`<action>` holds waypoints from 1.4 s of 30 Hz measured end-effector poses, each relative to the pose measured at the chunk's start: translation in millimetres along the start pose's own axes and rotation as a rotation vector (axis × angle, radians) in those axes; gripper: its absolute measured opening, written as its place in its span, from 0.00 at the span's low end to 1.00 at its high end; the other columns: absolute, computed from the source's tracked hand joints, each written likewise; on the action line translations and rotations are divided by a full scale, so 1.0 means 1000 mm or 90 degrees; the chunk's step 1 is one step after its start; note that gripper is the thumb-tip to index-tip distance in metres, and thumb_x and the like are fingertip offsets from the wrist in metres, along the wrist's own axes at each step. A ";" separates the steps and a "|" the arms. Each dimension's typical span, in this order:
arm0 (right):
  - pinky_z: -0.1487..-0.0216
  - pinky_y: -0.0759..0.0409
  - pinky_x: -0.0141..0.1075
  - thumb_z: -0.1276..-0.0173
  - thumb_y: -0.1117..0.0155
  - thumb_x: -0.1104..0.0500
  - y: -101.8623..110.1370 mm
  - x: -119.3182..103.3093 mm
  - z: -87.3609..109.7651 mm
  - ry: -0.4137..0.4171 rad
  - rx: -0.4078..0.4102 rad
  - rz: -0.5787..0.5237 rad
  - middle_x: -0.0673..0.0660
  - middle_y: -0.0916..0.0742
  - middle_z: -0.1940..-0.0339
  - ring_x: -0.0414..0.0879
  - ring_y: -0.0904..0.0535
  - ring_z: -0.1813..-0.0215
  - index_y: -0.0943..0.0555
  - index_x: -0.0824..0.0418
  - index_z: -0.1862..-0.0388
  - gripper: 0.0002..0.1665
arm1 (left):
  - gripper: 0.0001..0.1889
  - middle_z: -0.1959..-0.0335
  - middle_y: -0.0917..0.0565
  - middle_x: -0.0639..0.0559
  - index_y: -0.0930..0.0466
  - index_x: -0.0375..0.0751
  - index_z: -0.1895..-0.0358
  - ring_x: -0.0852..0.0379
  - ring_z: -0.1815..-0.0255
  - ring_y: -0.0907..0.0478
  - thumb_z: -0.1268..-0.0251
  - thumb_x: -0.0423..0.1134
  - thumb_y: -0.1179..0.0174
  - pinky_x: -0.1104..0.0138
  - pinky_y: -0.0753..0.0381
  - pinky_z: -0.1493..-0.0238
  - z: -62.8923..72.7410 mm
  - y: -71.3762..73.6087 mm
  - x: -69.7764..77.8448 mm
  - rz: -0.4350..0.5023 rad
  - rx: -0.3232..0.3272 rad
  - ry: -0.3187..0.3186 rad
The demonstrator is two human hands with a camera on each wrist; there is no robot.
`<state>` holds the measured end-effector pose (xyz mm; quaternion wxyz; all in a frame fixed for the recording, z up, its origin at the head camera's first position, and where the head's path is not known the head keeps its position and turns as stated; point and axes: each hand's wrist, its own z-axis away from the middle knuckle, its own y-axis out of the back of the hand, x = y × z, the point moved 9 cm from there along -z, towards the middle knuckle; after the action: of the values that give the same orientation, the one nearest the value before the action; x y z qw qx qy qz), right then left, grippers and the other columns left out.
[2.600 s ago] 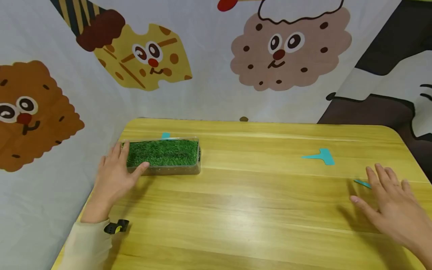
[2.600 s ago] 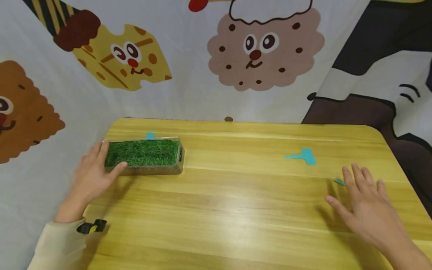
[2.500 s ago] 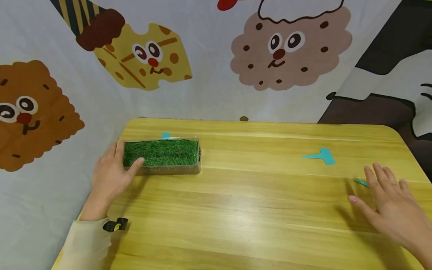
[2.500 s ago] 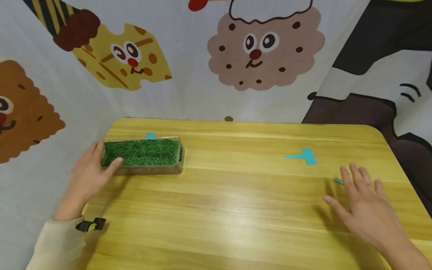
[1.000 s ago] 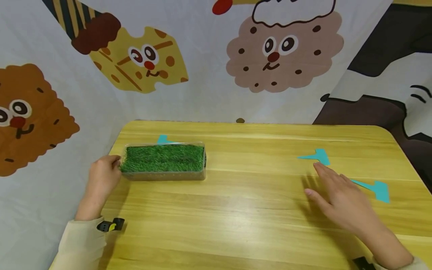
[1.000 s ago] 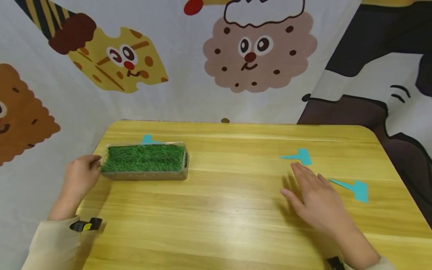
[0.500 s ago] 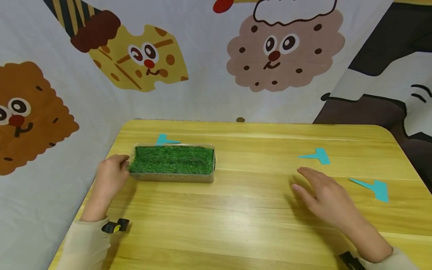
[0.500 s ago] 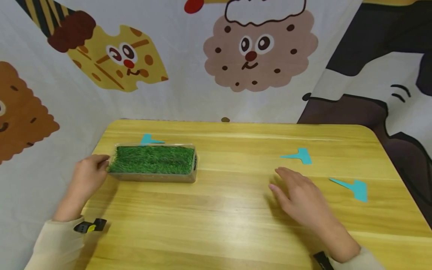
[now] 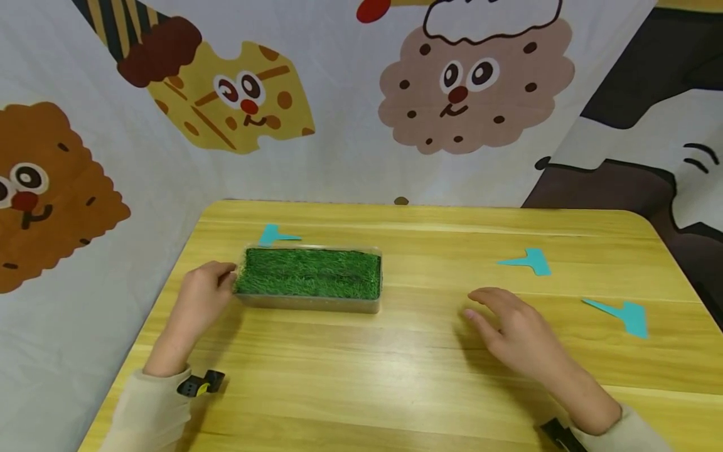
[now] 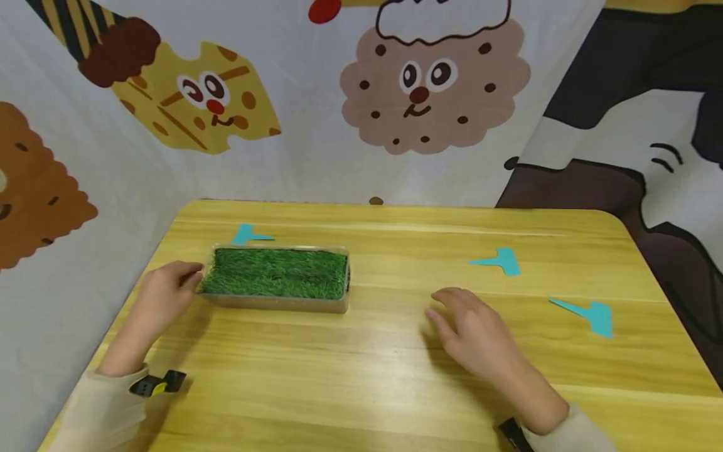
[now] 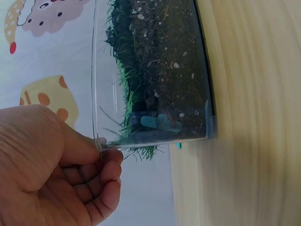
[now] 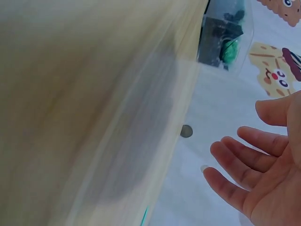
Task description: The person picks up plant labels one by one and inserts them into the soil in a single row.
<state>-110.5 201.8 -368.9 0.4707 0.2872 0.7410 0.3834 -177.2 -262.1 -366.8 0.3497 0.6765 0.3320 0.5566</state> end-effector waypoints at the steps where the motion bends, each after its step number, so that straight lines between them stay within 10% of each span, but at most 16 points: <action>1: 0.48 0.16 0.60 0.27 0.28 0.61 -0.001 -0.002 -0.001 0.000 0.000 -0.005 0.64 0.12 0.45 0.63 0.16 0.43 0.15 0.68 0.44 0.17 | 0.13 0.57 0.15 0.25 0.19 0.16 0.45 0.36 0.62 0.16 0.25 0.23 0.43 0.45 0.16 0.62 0.000 -0.001 0.002 0.003 -0.003 -0.002; 21: 0.69 0.21 0.33 0.27 0.31 0.68 -0.013 -0.017 -0.023 0.007 0.007 -0.092 0.52 0.10 0.62 0.37 0.23 0.69 0.10 0.64 0.55 0.06 | 0.12 0.59 0.14 0.31 0.18 0.18 0.45 0.44 0.65 0.17 0.25 0.24 0.42 0.54 0.17 0.65 -0.003 -0.025 0.034 0.045 -0.031 -0.030; 42: 0.78 0.33 0.33 0.24 0.33 0.64 -0.026 -0.003 -0.041 -0.089 0.013 -0.183 0.53 0.15 0.78 0.36 0.38 0.84 0.08 0.64 0.57 0.08 | 0.11 0.66 0.15 0.40 0.15 0.22 0.47 0.57 0.75 0.26 0.25 0.24 0.42 0.64 0.23 0.71 -0.007 -0.047 0.068 0.076 -0.048 -0.076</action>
<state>-149.0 173.1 -378.3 0.5684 0.2090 0.7435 0.2836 -175.6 -178.9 -370.5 0.3605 0.7132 0.2486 0.5473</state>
